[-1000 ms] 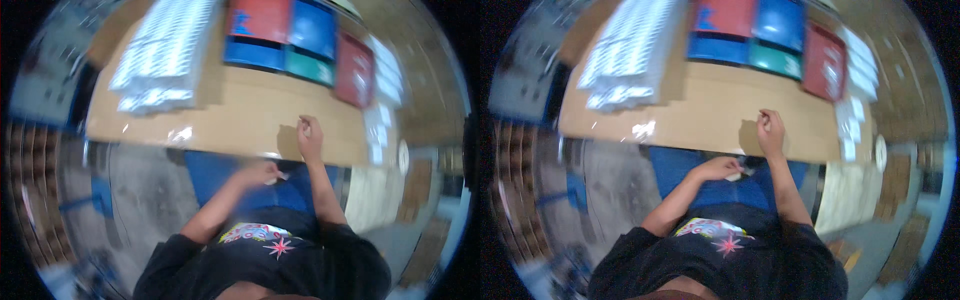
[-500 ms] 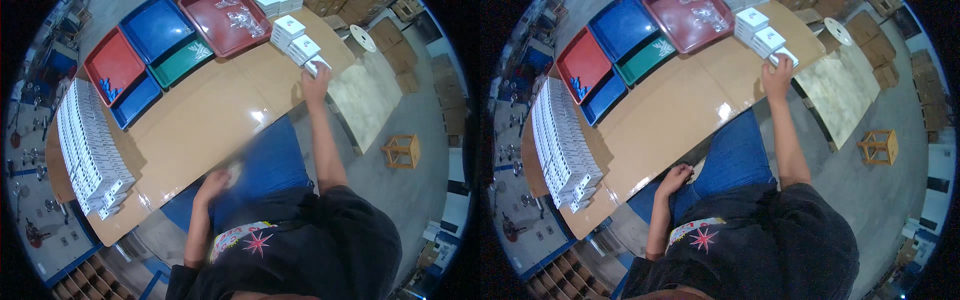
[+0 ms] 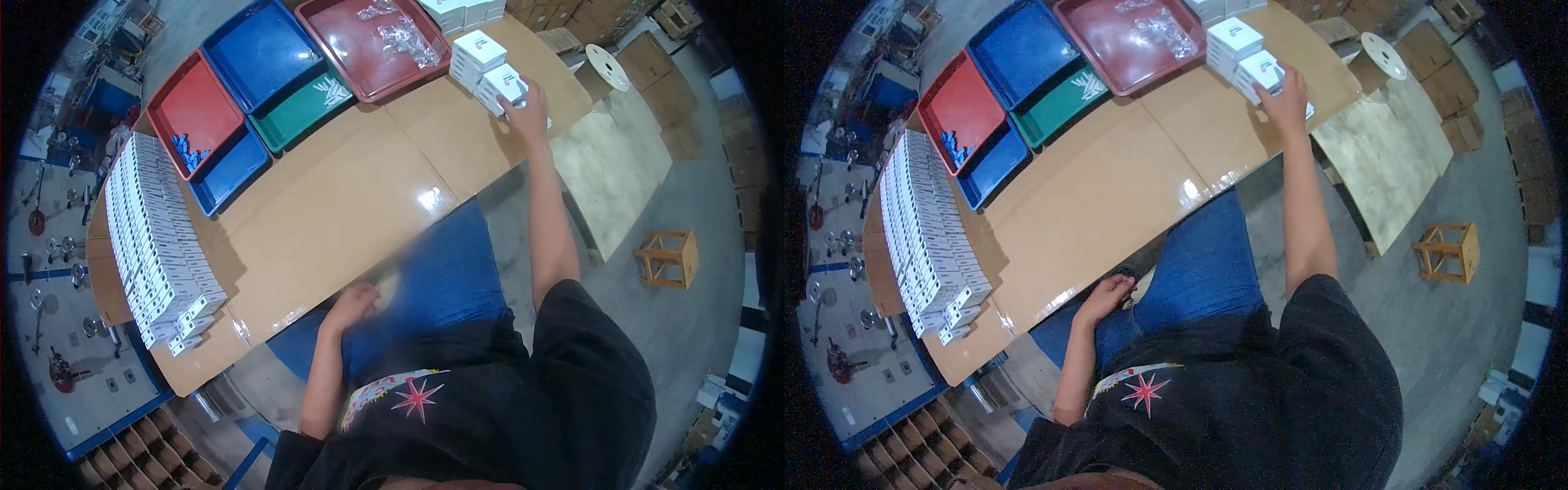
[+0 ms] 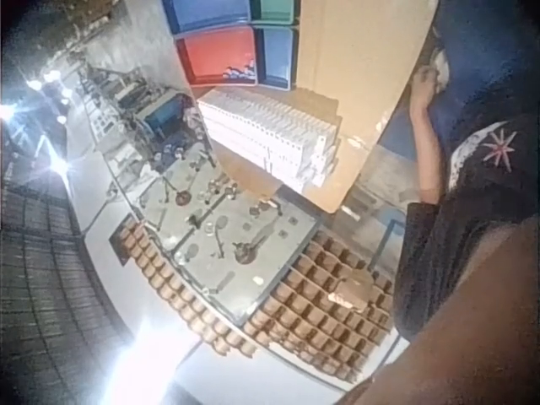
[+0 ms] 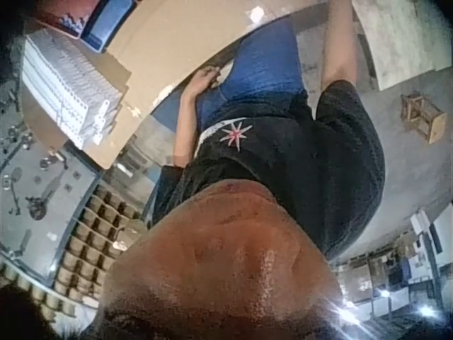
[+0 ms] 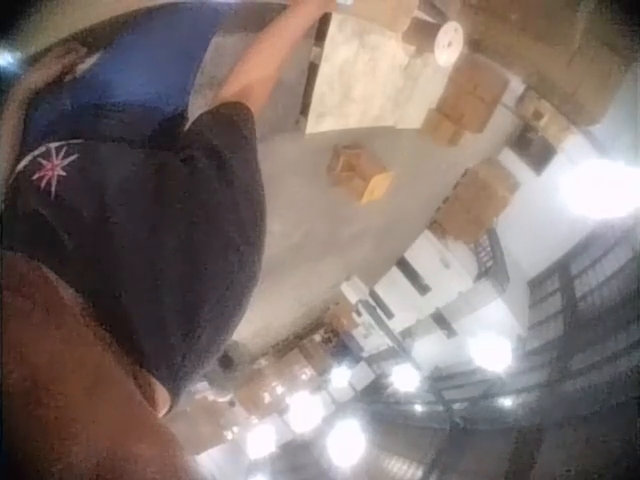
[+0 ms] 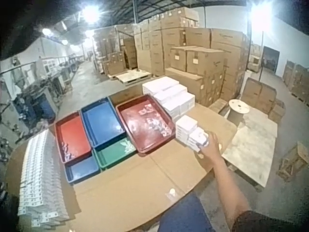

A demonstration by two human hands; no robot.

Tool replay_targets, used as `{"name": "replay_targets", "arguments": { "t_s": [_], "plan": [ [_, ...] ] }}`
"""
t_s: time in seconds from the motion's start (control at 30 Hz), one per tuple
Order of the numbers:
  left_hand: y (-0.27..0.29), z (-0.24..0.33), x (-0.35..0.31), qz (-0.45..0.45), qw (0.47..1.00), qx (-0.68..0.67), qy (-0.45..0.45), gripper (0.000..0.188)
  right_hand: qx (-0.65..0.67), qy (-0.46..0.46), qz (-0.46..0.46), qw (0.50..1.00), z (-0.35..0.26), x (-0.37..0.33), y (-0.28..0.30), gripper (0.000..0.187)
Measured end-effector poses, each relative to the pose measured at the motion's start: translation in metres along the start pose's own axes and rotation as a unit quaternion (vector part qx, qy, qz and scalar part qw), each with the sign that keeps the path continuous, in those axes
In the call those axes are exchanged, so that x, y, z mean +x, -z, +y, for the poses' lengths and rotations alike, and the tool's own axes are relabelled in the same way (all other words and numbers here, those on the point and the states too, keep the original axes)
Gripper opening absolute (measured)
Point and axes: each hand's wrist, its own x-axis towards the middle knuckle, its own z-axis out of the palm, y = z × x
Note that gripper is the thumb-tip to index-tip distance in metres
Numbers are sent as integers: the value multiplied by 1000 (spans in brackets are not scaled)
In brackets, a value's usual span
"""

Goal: The person is placing small blue plastic components into white cardboard boxes and stacking the finished boxes on a table.

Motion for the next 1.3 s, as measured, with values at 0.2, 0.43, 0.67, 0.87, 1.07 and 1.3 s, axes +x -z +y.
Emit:
{"name": "replay_targets", "arguments": {
  "t_s": [0.2, 0.43, 0.67, 0.87, 1.07, 1.3],
  "plan": [
    [0, -2, 2, 11, 1000, 14, 0, 38, 10, 5, 22, 1000, -6, -4, 5, 68],
    [1, -5, 3, 7, 1000, -2, -30, 39, 24, -14, 43, 999, -36, -24, 31, 65],
    [-8, 52, -23, -66, 971, -193, -129, 35, 176, -22, -54, 983, -130, -85, 31, 56],
    [-16, 111, -26, 85, 905, -330, -256, 56, 320, -3, -225, 920, -228, -164, 20, 52],
    [-15, 100, -18, 240, 786, -488, -293, 58, 324, 66, -372, 867, -301, -217, 15, 59],
    [-5, 76, -49, 240, 755, -561, -240, 54, 280, 220, -378, 855, -317, -238, 7, 66]
  ]
}}
